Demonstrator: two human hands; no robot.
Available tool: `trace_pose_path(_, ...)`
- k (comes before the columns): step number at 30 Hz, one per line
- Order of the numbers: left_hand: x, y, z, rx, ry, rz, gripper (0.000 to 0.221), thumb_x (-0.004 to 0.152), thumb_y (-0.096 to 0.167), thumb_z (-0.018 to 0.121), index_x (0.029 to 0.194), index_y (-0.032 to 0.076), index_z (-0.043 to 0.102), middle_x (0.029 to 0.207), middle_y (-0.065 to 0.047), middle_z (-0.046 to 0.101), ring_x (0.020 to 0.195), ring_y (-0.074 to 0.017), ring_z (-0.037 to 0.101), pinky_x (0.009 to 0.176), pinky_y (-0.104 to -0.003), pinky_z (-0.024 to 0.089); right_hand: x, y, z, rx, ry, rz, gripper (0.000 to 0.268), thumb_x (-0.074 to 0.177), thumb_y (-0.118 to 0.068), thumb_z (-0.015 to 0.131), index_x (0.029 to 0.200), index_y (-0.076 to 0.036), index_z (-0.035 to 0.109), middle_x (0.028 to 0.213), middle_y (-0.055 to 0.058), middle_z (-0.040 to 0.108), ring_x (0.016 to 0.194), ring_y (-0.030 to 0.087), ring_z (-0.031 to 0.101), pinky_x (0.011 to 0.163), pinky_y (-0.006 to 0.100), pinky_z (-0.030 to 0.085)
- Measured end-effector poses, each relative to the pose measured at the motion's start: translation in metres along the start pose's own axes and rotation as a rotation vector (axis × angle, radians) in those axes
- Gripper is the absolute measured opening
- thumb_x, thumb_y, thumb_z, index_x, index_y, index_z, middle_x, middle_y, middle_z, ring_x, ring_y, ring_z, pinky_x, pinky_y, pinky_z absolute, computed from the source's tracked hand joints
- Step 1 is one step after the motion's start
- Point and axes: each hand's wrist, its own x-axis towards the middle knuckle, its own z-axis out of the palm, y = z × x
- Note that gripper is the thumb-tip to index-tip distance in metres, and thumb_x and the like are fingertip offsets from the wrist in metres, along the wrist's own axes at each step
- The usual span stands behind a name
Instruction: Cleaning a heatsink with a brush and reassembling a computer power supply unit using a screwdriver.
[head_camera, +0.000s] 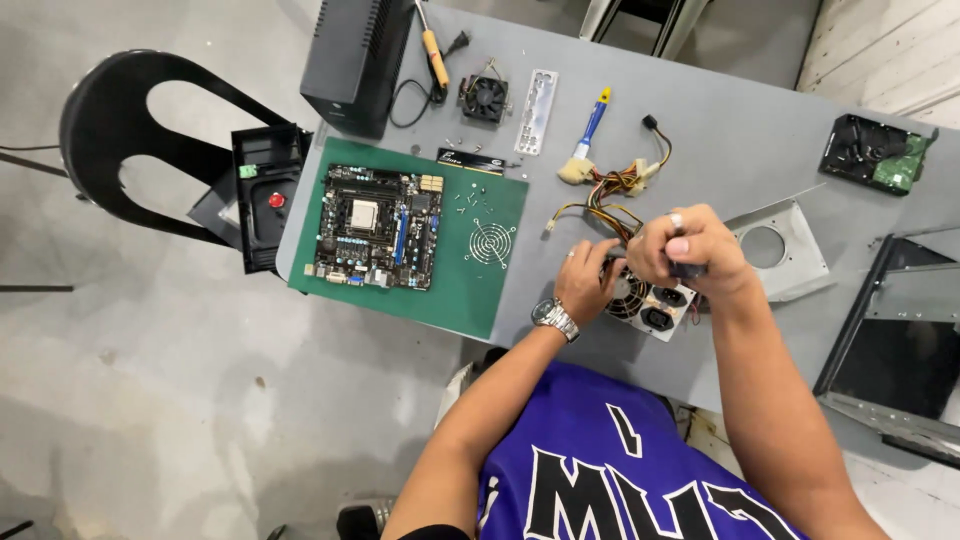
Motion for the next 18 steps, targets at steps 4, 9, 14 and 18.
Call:
trace_pose_path(4, 0.002, 0.000, -0.002, 0.035, -0.008, 0.065, 0.016, 0.098, 0.028, 0.051, 0.108, 0.017, 0.058, 0.074, 0.002, 0.037, 0.063, -0.0214, 0.050, 0.060, -0.031, 0.048, 0.004, 0.013, -0.008, -0.013, 0.012, -0.023, 0.050, 0.076, -0.044, 0.065, 0.075, 0.004, 0.049, 0.045, 0.015, 0.049, 0.038, 0.017, 0.050, 0.036, 0.026, 0.038)
trace_pose_path(9, -0.002, -0.008, 0.012, 0.102, -0.008, 0.026, 0.010, 0.097, 0.028, 0.053, 0.100, 0.020, 0.058, 0.074, 0.003, 0.042, 0.068, -0.0197, 0.055, 0.062, -0.030, 0.049, -0.003, 0.010, 0.018, -0.436, 0.328, -0.303, 0.044, 0.086, -0.038, 0.071, 0.092, -0.002, 0.046, 0.087, 0.018, 0.056, 0.070, 0.024, 0.065, 0.067, 0.029, 0.049)
trace_pose_path(14, -0.015, -0.006, 0.032, 0.346, 0.071, 0.059, 0.022, 0.096, 0.028, 0.050, 0.094, 0.007, 0.059, 0.073, -0.003, 0.047, 0.063, -0.0209, 0.051, 0.059, -0.032, 0.045, -0.005, 0.003, 0.024, -0.159, 0.113, -0.054, 0.037, 0.095, -0.023, 0.055, 0.070, 0.003, 0.062, 0.055, 0.010, 0.057, 0.042, 0.012, 0.050, 0.040, 0.027, 0.046)
trace_pose_path(18, 0.004, 0.019, 0.019, 0.363, 0.190, 0.005, 0.021, 0.092, 0.027, 0.054, 0.093, 0.006, 0.058, 0.071, -0.005, 0.045, 0.060, -0.0232, 0.049, 0.057, -0.035, 0.044, -0.001, 0.014, 0.008, -0.030, 0.037, 0.063, 0.054, 0.089, -0.048, 0.059, 0.077, 0.004, 0.055, 0.051, 0.011, 0.055, 0.037, 0.011, 0.055, 0.034, 0.024, 0.046)
